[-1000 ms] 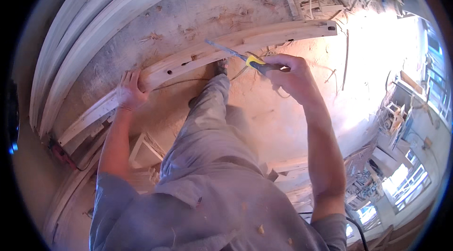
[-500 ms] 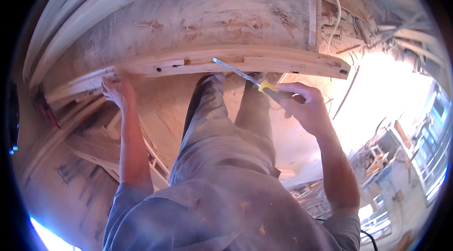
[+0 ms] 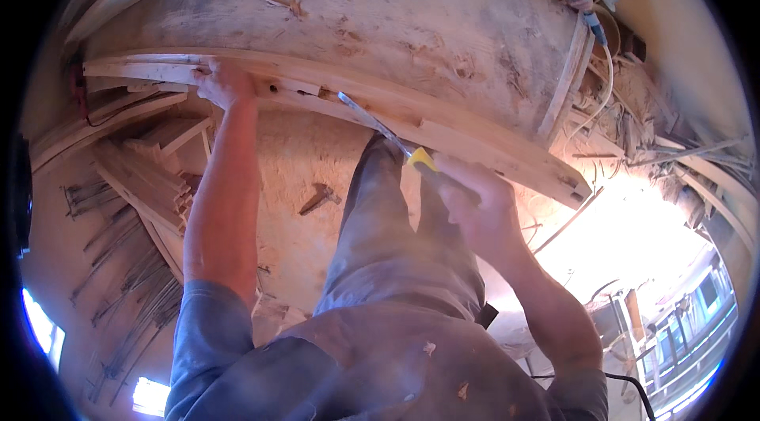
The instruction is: The person uses a chisel and mallet to carve a groove into a wooden frame, then switches to a hand saw to cut a piece of wood. The person works on a wooden frame and handles several wooden pieces in a workshop setting.
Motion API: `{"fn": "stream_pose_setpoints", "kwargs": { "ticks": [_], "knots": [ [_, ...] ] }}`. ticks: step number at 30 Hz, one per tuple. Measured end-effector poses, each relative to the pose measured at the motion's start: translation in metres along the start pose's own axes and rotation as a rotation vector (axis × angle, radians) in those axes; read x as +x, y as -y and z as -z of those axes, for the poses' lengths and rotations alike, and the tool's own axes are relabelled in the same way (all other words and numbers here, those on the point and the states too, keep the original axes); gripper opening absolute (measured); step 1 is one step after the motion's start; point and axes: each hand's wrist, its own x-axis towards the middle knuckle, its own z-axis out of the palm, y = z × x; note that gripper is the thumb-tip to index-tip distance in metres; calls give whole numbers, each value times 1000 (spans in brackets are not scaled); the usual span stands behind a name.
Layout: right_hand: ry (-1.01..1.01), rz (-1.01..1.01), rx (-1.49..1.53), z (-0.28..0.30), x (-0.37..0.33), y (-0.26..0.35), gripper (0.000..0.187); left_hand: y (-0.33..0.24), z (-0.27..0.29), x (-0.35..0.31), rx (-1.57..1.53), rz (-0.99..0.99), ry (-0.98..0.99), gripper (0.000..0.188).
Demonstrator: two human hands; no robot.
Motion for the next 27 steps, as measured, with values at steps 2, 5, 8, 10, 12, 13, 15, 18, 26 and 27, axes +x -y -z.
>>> {"fn": "stream_pose_setpoints", "kwargs": {
  "ticks": [2, 5, 8, 10, 12, 13, 15, 18, 26, 27],
  "knots": [
    [4, -30, -33, 9, -7, 1, 41, -5, 7, -3, -185, 140, -7, 40],
    [-15, -50, 80, 27, -19, -15, 43, 3, -4, 3, -125, 147, -1, 40],
    [31, -101, 18, 32, -15, -18, 45, 10, -11, 5, -83, 127, -4, 40],
    [121, -207, 122, 38, -9, -23, 48, 10, -10, 4, -51, 108, 12, 39],
    [173, -279, 143, 47, -4, -22, 50, 5, -8, 3, -20, 111, 35, 44],
    [187, -296, 114, 52, -1, -22, 51, 7, -8, 3, -6, 128, 40, 53],
    [205, -234, 30, 57, 1, -20, 50, 19, -14, 10, 9, 127, 17, 57],
    [169, -206, -47, 59, -5, -3, 46, 27, -18, 10, -105, 206, -14, 51],
    [97, -30, -192, 23, -6, 13, 39, -16, 23, -2, -118, 233, 37, 70],
    [100, -85, -192, 28, -11, 19, 39, -11, 20, -1, -182, 275, 47, 71]
  ]
}}
